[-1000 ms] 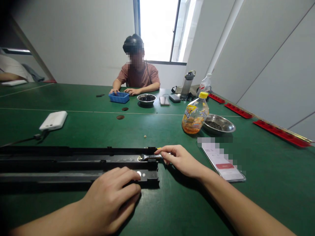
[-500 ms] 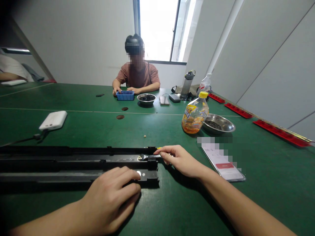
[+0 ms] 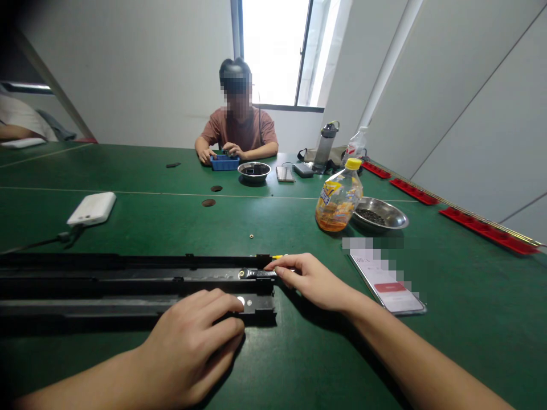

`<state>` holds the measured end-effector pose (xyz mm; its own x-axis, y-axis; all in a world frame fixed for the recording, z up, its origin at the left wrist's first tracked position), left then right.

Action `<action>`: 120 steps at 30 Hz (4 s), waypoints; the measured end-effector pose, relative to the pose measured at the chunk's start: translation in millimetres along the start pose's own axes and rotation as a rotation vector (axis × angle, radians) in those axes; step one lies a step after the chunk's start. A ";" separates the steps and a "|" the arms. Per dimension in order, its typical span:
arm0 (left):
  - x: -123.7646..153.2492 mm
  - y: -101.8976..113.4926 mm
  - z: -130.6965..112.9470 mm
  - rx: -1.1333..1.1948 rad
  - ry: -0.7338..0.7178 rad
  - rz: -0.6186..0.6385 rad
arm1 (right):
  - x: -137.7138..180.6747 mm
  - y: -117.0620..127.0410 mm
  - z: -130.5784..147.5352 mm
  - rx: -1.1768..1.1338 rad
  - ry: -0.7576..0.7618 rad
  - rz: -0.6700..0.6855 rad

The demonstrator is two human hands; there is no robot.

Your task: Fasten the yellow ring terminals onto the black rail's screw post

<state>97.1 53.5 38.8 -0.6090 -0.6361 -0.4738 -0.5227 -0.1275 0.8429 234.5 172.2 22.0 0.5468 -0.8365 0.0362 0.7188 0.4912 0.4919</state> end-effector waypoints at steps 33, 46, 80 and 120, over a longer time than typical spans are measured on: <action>1.0 -0.2 0.4 -0.005 -0.004 0.002 | -1.3 9.9 -18.1 -0.058 -0.051 -0.105; 0.8 -0.4 -0.1 -0.008 0.000 0.002 | -1.4 8.9 -14.6 -0.038 -0.031 -0.084; 0.1 -1.8 0.0 -0.007 0.000 0.025 | 1.0 -1.1 -3.7 0.031 -0.011 0.016; -0.7 0.8 -1.8 -0.009 -0.007 0.002 | 2.0 14.0 -11.6 -0.031 -0.084 -0.070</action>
<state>98.1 52.4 40.3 -0.6145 -0.6310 -0.4736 -0.5160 -0.1327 0.8463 250.7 180.2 18.8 0.4581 -0.8857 0.0759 0.7677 0.4372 0.4686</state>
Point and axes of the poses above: each hand's wrist, its own x-axis away from the middle knuckle, its own y-axis out of the back of the hand, z = x × y, the point moved 10 cm from there along -x, towards the middle knuckle, and after that the axes turned 5 degrees about -z, right-handed, at the moved point
